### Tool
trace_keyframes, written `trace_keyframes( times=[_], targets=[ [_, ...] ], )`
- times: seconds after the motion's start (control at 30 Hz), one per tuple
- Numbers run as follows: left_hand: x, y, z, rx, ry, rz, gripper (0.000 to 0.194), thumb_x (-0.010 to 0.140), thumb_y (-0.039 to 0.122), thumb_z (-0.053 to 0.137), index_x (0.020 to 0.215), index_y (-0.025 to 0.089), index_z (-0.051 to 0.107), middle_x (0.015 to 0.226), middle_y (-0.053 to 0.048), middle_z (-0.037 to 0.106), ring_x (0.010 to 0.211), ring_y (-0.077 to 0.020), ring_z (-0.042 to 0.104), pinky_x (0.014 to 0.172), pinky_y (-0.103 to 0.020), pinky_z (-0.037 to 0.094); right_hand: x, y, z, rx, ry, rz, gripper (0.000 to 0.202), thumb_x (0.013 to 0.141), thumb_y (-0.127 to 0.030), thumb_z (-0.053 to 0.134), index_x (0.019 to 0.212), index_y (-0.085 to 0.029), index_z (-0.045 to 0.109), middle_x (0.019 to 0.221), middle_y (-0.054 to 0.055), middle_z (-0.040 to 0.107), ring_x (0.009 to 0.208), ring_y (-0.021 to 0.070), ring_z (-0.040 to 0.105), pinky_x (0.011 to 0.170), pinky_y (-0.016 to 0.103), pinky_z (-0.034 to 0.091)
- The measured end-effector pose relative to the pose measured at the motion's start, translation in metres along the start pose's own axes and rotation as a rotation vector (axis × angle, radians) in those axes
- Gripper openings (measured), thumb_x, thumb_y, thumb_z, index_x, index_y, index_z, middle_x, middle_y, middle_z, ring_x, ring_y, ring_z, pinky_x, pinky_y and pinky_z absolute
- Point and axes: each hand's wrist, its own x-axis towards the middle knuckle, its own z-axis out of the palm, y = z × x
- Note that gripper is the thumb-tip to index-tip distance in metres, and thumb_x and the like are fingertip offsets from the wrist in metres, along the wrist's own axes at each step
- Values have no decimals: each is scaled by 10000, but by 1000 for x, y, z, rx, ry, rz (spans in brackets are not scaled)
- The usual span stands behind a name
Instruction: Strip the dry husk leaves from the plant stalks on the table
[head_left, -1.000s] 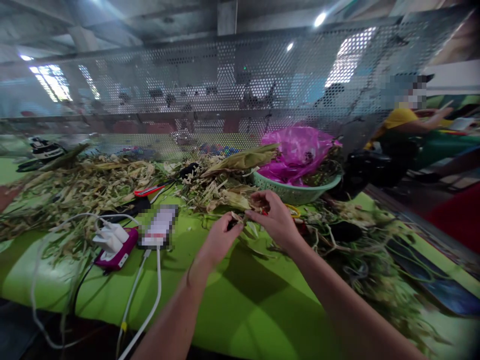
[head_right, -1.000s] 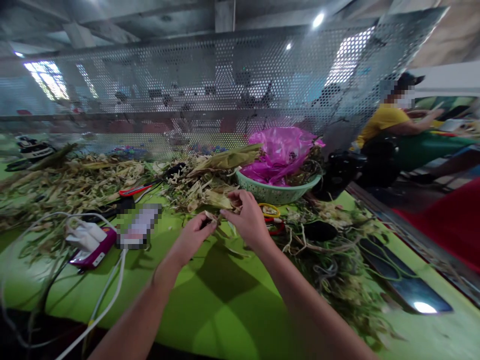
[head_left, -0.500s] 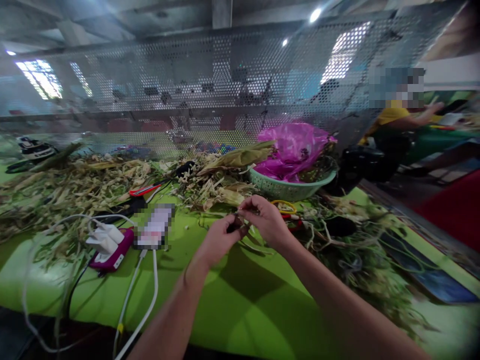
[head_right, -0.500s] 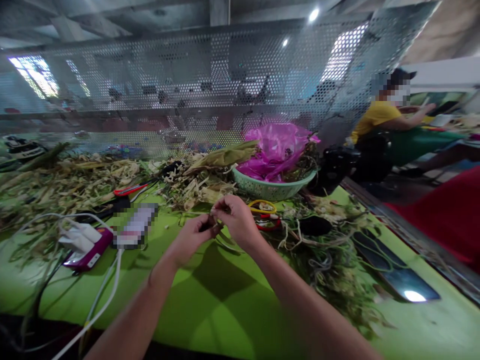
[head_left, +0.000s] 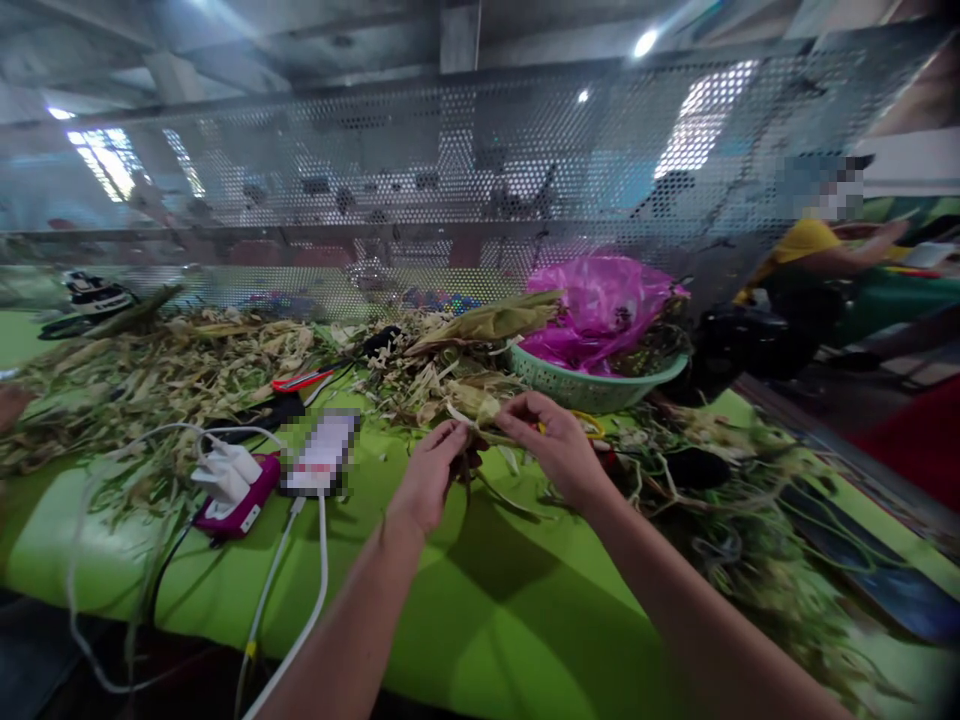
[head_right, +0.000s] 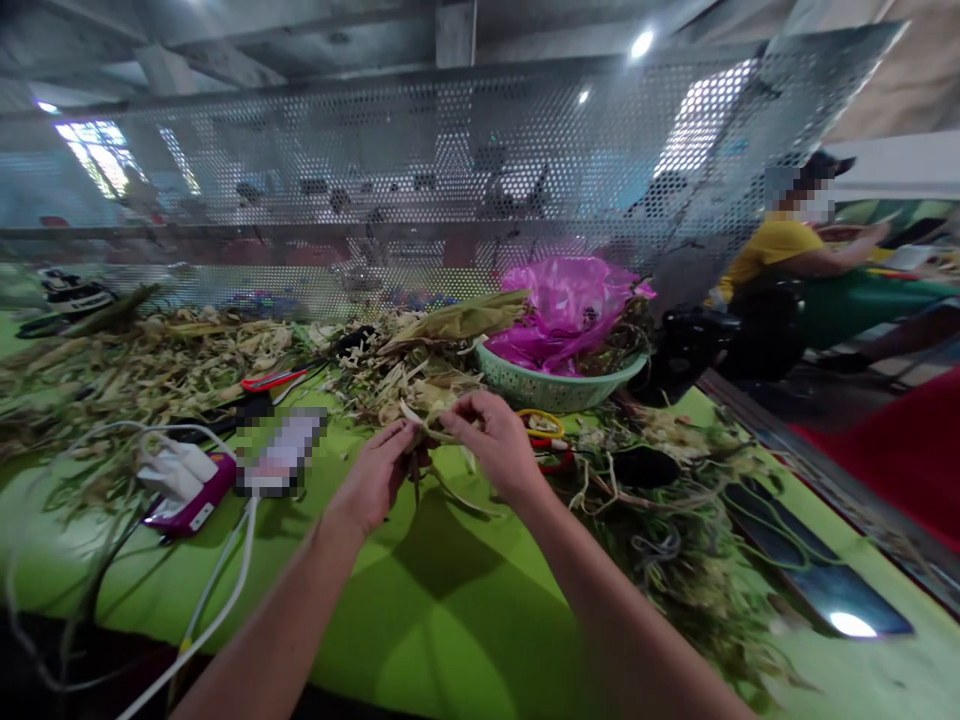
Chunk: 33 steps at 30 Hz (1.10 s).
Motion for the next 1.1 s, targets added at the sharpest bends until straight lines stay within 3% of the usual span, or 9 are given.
trace_keyframes(
  times=[0.1,0.2,0.37,0.6,0.73,0.83,0.97,1.1],
  targets=[
    [1,-1,-1,-58,22,-27,288,700,391,733,879,178,663,780,-23,655,616,-98,565,571,-213,393,-2,0,3,-26,-200,-4,242,828,-404,605,735,-181,610,700,2,599,694,156,546,655,272,418],
    [0,0,0,-57,27,-27,307,681,407,747,849,165,659,774,-22,650,615,-94,561,576,-216,412,-2,0,5,-14,-255,-9,207,841,-356,592,736,-178,609,699,-1,610,688,150,543,656,265,405],
    [-1,1,2,-23,67,-26,299,661,410,759,750,156,630,705,3,594,605,-82,532,564,-205,417,-1,0,6,-42,-242,-9,211,831,-346,598,707,-176,597,656,-17,572,652,134,504,617,244,369],
    [-3,8,6,-172,51,-30,272,641,313,763,686,153,548,554,64,462,469,-39,387,493,-183,349,1,3,7,-4,-236,34,231,797,-365,614,684,-169,568,625,-27,503,617,122,439,588,243,333],
    [-4,9,6,-204,70,-47,282,623,301,774,705,161,543,548,71,444,460,-42,380,489,-191,343,2,5,6,-6,-237,35,236,805,-369,615,680,-173,569,613,-26,500,592,124,438,577,250,332],
    [-3,6,5,-173,54,6,252,651,302,757,698,154,559,572,57,460,487,-48,397,492,-190,335,2,4,3,-118,-184,-75,191,825,-333,616,712,-180,592,666,-1,569,659,154,504,642,273,375],
    [-1,4,6,-120,104,49,247,678,338,748,747,161,590,659,32,515,577,-70,463,535,-193,363,-1,-5,2,-340,23,-301,111,806,-285,662,857,-194,626,894,53,638,899,218,540,814,334,384],
    [0,2,6,-144,88,57,216,679,315,750,774,177,613,702,29,534,634,-81,483,595,-199,385,-9,-15,10,-419,-52,-313,197,847,-324,618,699,-197,590,766,35,630,779,197,530,755,328,373]
  ],
)
